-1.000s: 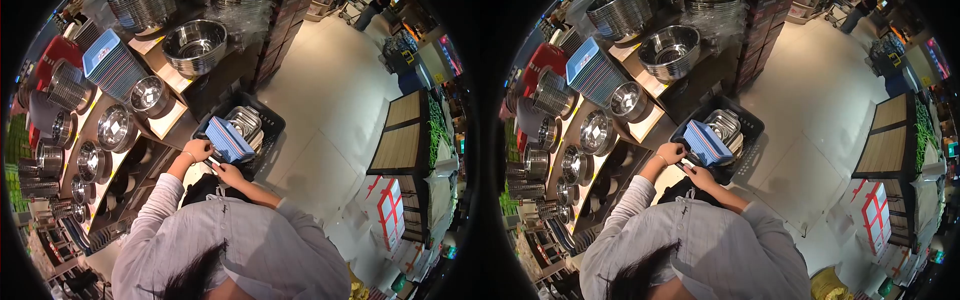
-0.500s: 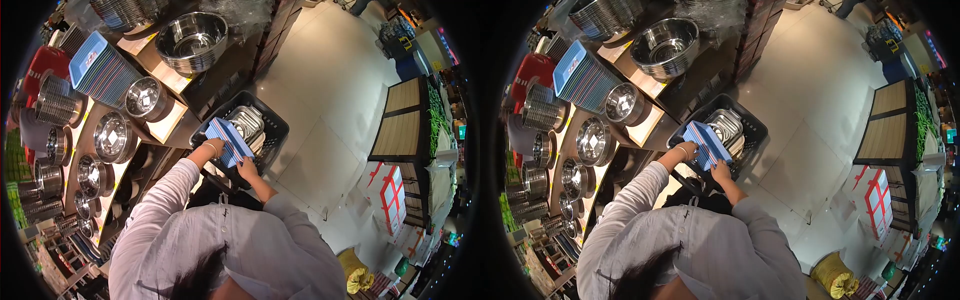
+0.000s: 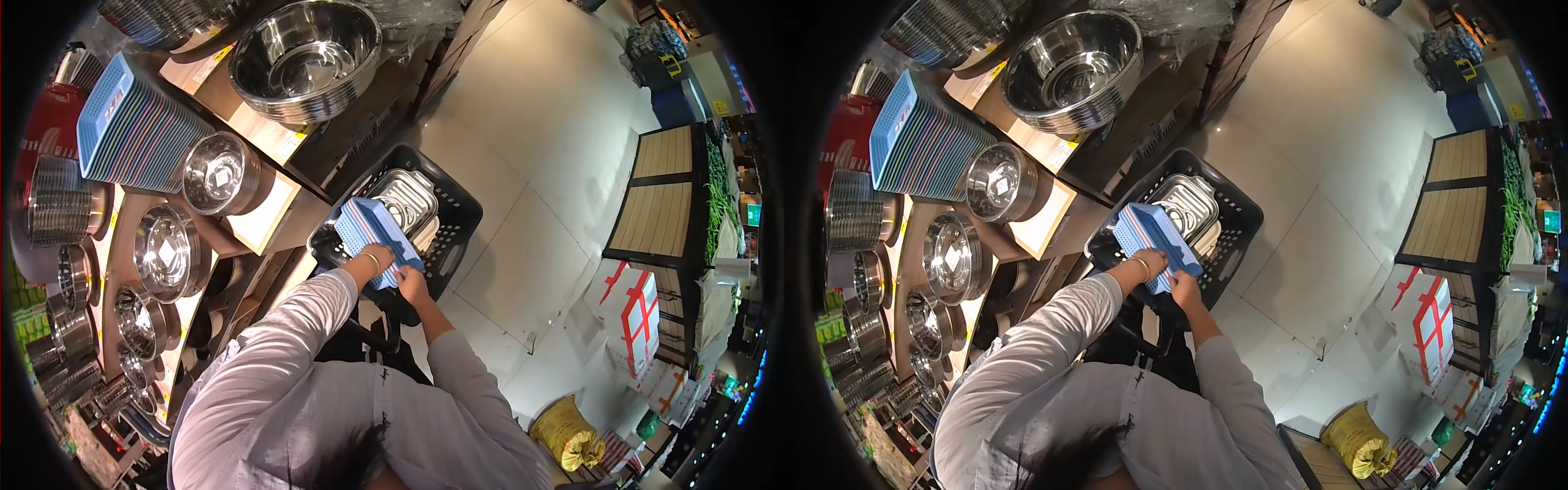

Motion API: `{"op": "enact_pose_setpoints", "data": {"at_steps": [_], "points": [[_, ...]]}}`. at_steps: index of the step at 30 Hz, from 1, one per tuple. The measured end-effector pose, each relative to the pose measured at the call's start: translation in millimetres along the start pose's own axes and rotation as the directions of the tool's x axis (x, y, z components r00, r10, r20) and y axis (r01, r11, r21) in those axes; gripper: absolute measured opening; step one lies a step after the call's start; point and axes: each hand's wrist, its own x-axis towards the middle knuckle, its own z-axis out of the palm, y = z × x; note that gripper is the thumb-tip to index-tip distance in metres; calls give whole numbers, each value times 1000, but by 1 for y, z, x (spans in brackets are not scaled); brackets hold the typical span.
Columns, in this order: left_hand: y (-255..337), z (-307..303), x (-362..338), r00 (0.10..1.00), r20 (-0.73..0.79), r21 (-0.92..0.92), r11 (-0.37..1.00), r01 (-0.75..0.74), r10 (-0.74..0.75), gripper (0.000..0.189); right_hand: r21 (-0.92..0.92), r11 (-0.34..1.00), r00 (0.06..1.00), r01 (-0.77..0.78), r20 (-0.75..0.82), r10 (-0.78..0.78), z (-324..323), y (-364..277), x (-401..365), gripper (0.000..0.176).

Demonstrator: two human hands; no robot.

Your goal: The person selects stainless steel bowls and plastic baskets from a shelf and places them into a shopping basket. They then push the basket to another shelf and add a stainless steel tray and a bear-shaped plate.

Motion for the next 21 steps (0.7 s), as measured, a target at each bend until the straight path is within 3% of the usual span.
{"op": "enact_pose_setpoints", "data": {"at_steps": [3, 5, 6, 9, 13, 15, 18, 20, 21], "points": [[1, -6, 1, 999, -31, 26, 999, -27, 28, 29, 15, 1000, 995, 22, -96, -21, -4, -4, -4, 21], [-2, -1, 2, 976, -209, 34, 998, -51, 57, 24, -25, 1000, 993, 13, -117, -16, -11, -9, -7, 20], [-1, -9, -4, 976, -210, 39, 998, -53, 60, 24, -66, 998, 991, 0, -132, -8, -15, -13, -10, 19], [0, -35, -21, 933, -312, 96, 983, -158, 180, 18, -183, 972, 956, 151, -222, -190, -31, -24, -18, 20], [19, -58, -36, 928, -353, 87, 992, -95, 120, 19, -205, 955, 934, 216, -243, -264, -62, -47, -43, 19], [33, -76, -56, 961, -271, 35, 998, -51, 58, 21, -203, 930, 891, 305, -284, -354, -72, -54, -56, 18], [51, -96, -91, 940, -340, 23, 1000, -18, 25, 23, -171, 905, 827, 389, -367, -425, -91, -66, -80, 19], [58, -102, -115, 889, -458, 11, 1000, 5, 1, 22, -178, 872, 818, 456, -303, -489, -111, -71, -93, 23], [62, -106, -129, 852, -523, -5, 1000, -16, 12, 21, -175, 829, 756, 531, -343, -557, -123, -77, -103, 26]]}}
